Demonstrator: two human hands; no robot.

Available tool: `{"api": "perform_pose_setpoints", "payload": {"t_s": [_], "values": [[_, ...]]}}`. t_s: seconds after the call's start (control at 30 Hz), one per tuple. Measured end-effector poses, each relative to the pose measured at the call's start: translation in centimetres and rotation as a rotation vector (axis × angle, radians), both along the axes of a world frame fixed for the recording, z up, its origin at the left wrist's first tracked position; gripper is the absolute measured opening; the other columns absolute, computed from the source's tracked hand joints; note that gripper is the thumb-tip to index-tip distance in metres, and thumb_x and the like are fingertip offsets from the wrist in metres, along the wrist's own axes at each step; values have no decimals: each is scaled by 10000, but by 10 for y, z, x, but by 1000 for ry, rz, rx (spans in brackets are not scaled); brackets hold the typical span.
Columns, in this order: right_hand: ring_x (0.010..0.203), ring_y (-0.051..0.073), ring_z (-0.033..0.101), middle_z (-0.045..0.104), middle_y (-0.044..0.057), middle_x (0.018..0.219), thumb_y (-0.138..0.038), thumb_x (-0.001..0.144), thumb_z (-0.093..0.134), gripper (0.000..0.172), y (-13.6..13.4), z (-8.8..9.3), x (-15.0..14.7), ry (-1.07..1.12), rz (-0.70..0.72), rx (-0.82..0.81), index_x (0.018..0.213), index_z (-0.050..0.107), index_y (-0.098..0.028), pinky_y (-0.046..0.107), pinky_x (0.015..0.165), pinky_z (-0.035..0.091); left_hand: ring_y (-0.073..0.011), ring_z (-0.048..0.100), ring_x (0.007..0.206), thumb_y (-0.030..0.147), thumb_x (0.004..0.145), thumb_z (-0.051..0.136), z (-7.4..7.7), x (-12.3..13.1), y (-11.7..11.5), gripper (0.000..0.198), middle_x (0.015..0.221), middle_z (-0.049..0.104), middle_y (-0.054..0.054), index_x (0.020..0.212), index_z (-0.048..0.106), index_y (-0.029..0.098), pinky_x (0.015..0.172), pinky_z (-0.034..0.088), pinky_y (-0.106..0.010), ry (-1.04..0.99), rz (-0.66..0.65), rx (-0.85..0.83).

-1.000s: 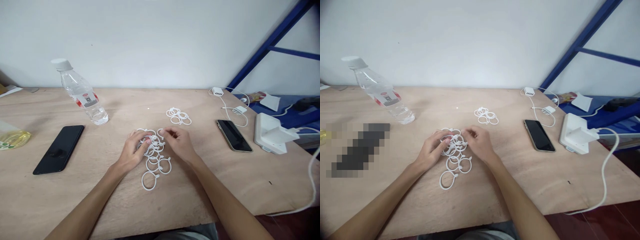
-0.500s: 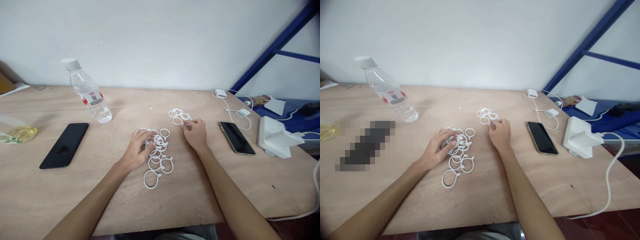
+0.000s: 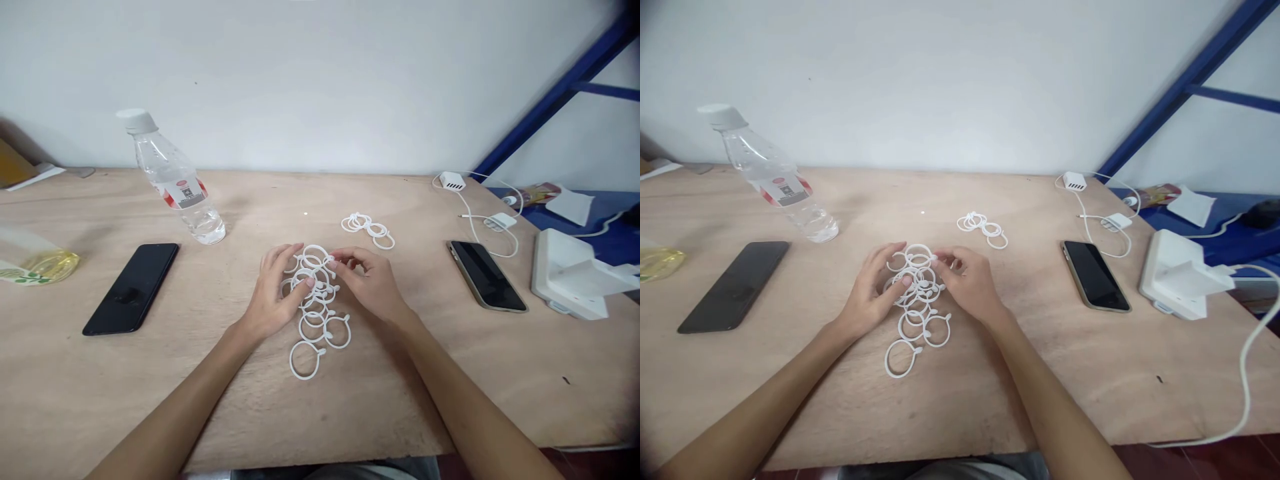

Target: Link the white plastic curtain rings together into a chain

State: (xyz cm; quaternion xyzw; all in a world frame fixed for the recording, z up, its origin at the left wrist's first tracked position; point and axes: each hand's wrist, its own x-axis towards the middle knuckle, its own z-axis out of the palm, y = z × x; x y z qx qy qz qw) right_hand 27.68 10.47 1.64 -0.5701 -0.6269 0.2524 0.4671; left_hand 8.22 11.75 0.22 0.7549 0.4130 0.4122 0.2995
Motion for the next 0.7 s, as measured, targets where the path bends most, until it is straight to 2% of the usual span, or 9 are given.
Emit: {"api": "perform_pose_setpoints", "payload": {"t_s": [0.1, 0.23, 0.37, 0.53, 0.7], "values": [[711, 154, 619, 735, 25, 815, -308, 795, 682, 157, -5, 2, -5, 80, 80, -37, 898, 745, -207, 314, 700, 498, -266, 546, 1160, 374, 878, 593, 0, 0, 0, 488, 1261, 585, -116, 1328, 510, 203, 1025, 422, -458, -31, -19, -55], [739, 167, 651, 742, 33, 822, -345, 749, 735, 191, -8, 1, -8, 332, 142, -153, 864, 743, -193, 320, 703, 521, -273, 592, 1087, 396, 882, 587, 3, 0, 0, 339, 1138, 667, -102, 1153, 630, 195, 975, 453, -448, -37, -51, -123], [754, 164, 666, 752, 35, 841, -356, 686, 786, 226, -7, 3, -14, 577, 182, -309, 828, 752, -184, 305, 717, 527, -272, 613, 1024, 441, 863, 599, 5, 0, 0, 339, 1053, 674, -100, 1067, 672, 179, 910, 472, -406, -147, -28, -234], [608, 119, 583, 687, 13, 668, -432, 732, 731, 267, -7, 6, -19, 492, 179, -361, 721, 758, -166, 256, 580, 452, -261, 616, 1008, 444, 851, 620, 2, -1, 0, 360, 1044, 654, -102, 1039, 682, 144, 872, 466, -356, -307, -23, -365], [562, 117, 541, 658, 6, 607, -413, 737, 710, 256, -8, 2, -21, 430, 137, -309, 682, 749, -166, 261, 544, 409, -247, 613, 979, 428, 846, 630, 1, -2, 1, 328, 1015, 652, -84, 1021, 688, 156, 853, 453, -339, -309, -35, -378]]}}
